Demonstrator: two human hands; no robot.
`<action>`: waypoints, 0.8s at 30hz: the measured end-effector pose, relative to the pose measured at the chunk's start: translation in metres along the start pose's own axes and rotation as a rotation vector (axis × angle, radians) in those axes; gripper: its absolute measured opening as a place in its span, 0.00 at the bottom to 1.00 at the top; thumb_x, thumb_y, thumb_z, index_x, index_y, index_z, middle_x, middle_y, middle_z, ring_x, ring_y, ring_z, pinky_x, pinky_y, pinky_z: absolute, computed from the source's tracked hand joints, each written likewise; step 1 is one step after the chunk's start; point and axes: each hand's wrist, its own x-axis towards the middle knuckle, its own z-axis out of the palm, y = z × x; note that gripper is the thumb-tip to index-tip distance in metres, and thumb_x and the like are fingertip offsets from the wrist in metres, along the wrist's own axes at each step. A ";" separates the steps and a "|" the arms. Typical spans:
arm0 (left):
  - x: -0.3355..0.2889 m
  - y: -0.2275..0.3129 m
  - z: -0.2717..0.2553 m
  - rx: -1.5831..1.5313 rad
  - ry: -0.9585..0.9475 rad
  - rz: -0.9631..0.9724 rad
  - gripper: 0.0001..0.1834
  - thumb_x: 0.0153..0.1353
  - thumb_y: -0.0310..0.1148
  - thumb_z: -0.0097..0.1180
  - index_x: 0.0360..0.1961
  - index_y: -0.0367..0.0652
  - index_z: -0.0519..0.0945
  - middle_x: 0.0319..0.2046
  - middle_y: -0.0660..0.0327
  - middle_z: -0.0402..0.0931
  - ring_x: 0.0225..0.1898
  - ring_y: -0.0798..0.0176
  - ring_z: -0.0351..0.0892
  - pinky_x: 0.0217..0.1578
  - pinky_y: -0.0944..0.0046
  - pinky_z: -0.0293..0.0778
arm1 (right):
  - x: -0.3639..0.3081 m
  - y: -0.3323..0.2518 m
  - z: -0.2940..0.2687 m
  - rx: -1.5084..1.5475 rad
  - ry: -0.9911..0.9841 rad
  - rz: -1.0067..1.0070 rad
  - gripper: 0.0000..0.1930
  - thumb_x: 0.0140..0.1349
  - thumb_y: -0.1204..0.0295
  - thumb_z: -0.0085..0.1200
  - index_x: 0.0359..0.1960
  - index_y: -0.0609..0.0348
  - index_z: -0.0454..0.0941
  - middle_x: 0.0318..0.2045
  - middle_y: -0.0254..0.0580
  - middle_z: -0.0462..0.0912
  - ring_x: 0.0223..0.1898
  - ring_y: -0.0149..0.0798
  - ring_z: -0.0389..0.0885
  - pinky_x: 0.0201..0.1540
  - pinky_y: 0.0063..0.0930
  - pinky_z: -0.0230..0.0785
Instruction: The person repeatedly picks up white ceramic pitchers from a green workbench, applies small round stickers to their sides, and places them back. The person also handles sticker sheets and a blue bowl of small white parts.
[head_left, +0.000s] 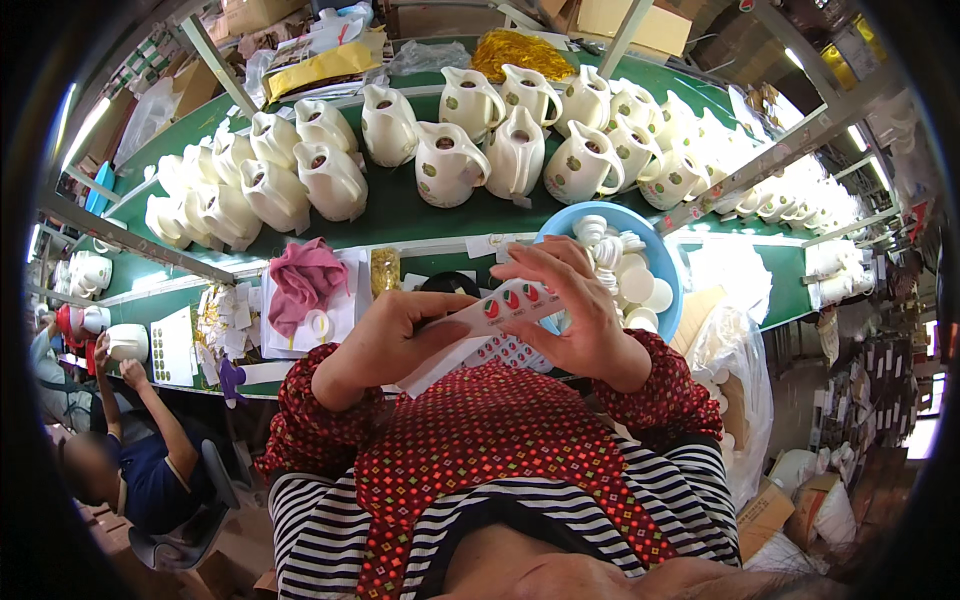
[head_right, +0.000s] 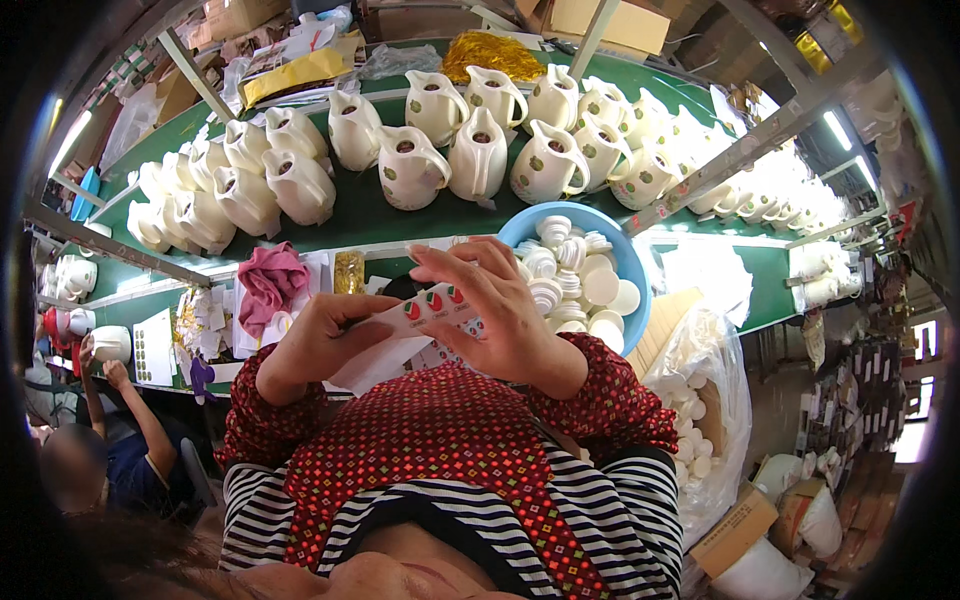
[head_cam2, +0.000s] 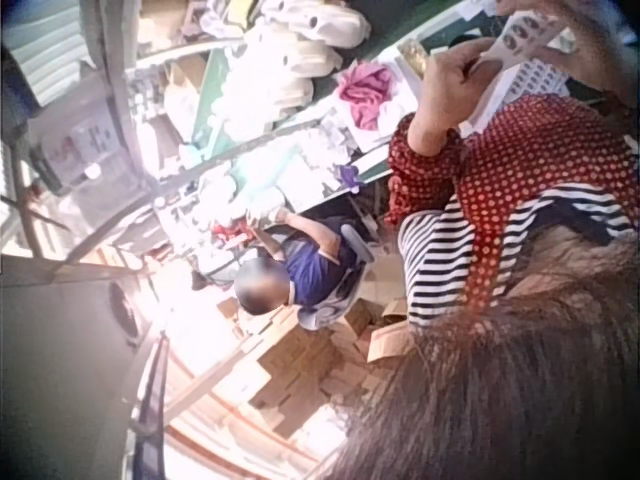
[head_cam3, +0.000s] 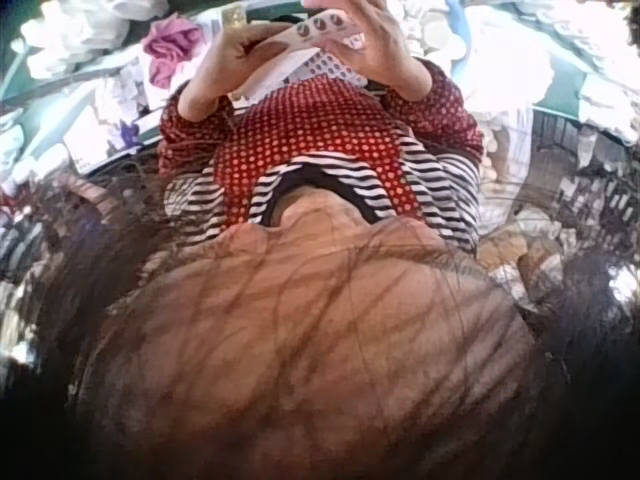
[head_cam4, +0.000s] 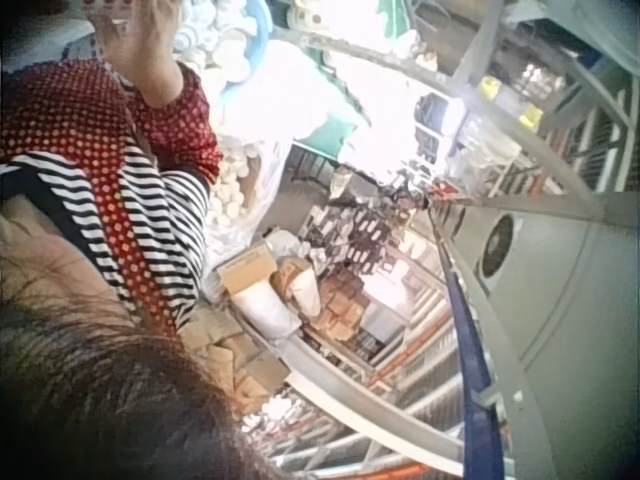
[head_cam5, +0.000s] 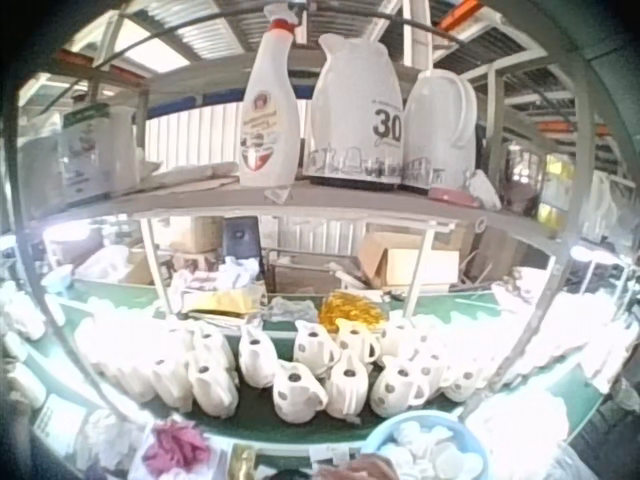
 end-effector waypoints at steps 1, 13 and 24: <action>0.001 0.001 0.000 0.006 -0.002 0.014 0.15 0.70 0.27 0.61 0.55 0.36 0.84 0.34 0.60 0.84 0.34 0.74 0.77 0.37 0.68 0.76 | -0.001 0.002 0.002 0.016 -0.006 0.002 0.40 0.52 0.78 0.72 0.70 0.58 0.70 0.42 0.36 0.90 0.50 0.45 0.81 0.62 0.49 0.66; 0.007 -0.003 -0.005 -0.024 -0.066 -0.026 0.14 0.72 0.30 0.58 0.55 0.36 0.83 0.31 0.60 0.83 0.30 0.74 0.74 0.34 0.67 0.74 | -0.009 0.002 0.003 0.269 0.012 0.143 0.37 0.52 0.80 0.72 0.67 0.59 0.72 0.36 0.33 0.88 0.46 0.41 0.82 0.57 0.39 0.69; 0.012 0.001 -0.013 0.154 -0.176 0.089 0.10 0.74 0.30 0.54 0.50 0.36 0.80 0.33 0.55 0.80 0.34 0.64 0.77 0.39 0.61 0.75 | 0.000 0.001 0.011 0.170 -0.113 0.072 0.38 0.54 0.84 0.67 0.69 0.59 0.69 0.39 0.39 0.83 0.44 0.45 0.81 0.52 0.42 0.70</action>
